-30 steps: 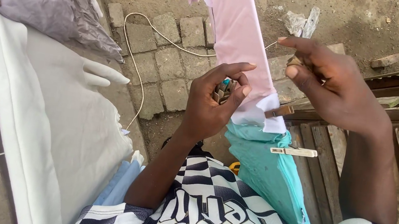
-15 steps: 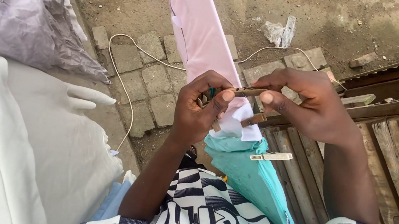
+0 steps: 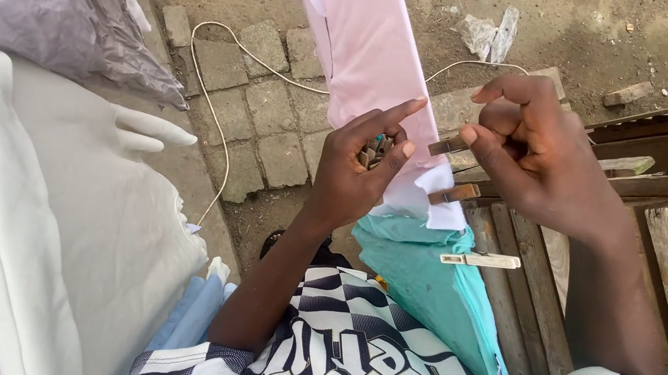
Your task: Hanging various items of clothing on a line using clothespins.
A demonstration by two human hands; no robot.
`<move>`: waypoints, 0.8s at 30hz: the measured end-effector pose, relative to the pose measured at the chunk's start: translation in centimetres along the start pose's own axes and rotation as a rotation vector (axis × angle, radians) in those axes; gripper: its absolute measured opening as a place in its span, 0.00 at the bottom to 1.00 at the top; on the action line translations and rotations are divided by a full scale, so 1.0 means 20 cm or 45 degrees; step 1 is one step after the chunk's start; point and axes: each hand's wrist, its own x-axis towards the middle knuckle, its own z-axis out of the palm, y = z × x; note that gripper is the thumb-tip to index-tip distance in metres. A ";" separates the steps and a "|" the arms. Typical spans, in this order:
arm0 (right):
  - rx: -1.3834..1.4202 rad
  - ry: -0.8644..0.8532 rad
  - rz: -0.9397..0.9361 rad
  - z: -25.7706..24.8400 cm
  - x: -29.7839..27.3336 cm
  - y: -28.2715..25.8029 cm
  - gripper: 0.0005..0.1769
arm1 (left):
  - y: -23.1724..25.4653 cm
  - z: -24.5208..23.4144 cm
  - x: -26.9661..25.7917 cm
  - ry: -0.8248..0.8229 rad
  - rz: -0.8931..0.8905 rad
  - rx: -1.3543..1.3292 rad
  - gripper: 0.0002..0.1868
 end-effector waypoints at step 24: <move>-0.270 -0.249 -0.551 0.06 0.15 -0.11 0.26 | 0.14 -0.05 0.00 -0.413 -0.146 -1.176 0.52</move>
